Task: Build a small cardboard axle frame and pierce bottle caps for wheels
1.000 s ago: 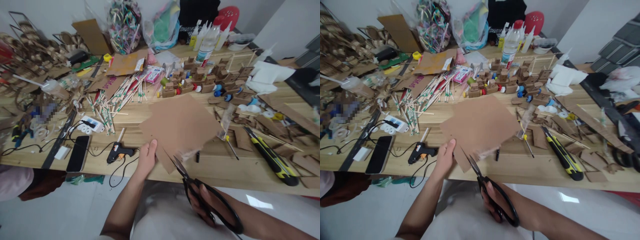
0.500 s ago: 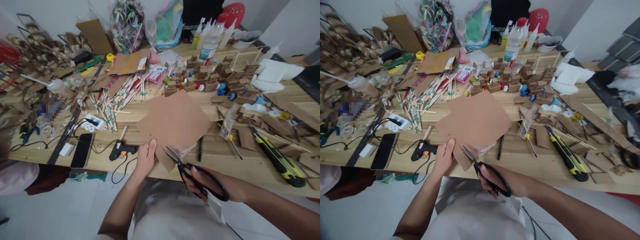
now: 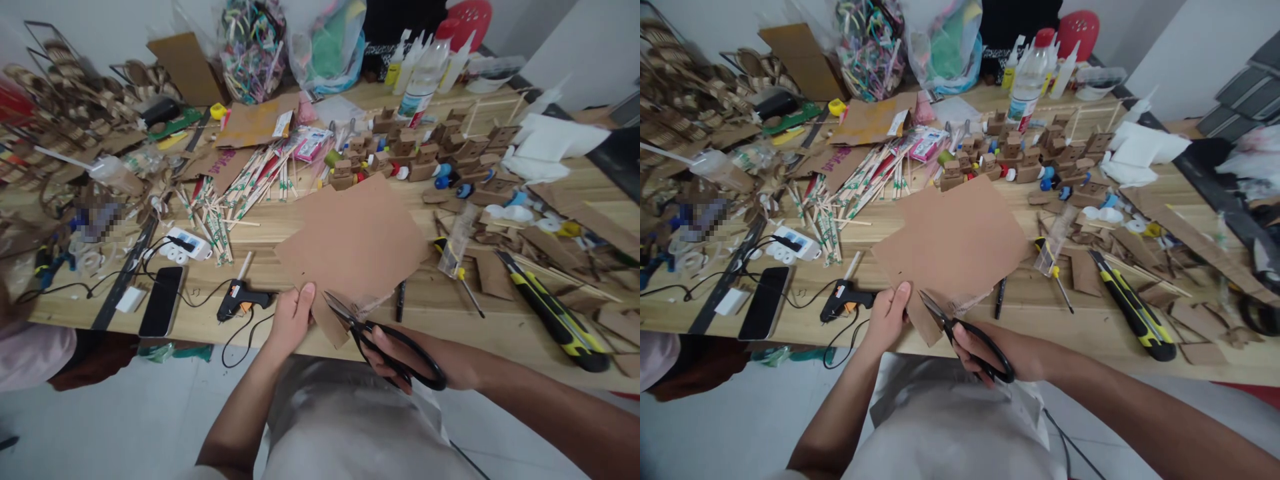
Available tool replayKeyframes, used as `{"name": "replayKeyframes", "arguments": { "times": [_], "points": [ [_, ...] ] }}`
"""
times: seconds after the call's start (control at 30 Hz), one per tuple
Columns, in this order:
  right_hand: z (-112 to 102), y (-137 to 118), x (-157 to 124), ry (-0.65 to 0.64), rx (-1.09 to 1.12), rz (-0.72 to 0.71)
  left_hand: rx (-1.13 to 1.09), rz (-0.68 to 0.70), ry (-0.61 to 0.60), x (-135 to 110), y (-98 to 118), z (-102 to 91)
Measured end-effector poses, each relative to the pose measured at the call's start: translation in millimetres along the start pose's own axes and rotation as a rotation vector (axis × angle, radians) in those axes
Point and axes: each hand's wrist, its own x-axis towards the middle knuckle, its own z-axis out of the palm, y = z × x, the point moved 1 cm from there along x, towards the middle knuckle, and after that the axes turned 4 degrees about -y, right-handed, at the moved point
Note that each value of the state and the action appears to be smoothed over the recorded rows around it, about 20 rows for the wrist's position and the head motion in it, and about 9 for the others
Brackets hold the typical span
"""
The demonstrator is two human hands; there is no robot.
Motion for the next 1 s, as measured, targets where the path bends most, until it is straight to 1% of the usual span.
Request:
{"name": "replayKeyframes", "arguments": {
  "times": [0.07,0.13,0.2,0.27,0.5,0.63,0.7,0.83,1.0],
  "points": [
    [2,1,2,0.007,-0.01,-0.002,0.014,0.025,-0.004,-2,1,1.1],
    [6,1,6,0.056,-0.049,-0.031,0.012,0.033,0.004,-3,1,2.7],
    [10,0,8,0.118,-0.09,-0.062,-0.001,0.015,0.021,-4,2,3.8],
    [14,-1,10,0.149,-0.111,-0.078,-0.015,-0.006,0.038,-5,4,3.7],
    [17,6,13,0.17,-0.159,-0.13,-0.033,0.049,0.047,-6,10,-1.2],
    [19,7,12,0.19,-0.168,-0.162,-0.021,0.092,0.061,-7,11,-1.2],
    [20,6,13,0.201,-0.183,-0.186,-0.01,0.113,0.05,-8,11,-1.1],
    [22,8,15,0.258,-0.207,-0.244,0.011,0.163,0.068,-9,15,-3.5],
    [21,11,20,0.235,-0.203,-0.258,0.052,0.211,0.062,-9,21,-8.3]
  ]
}}
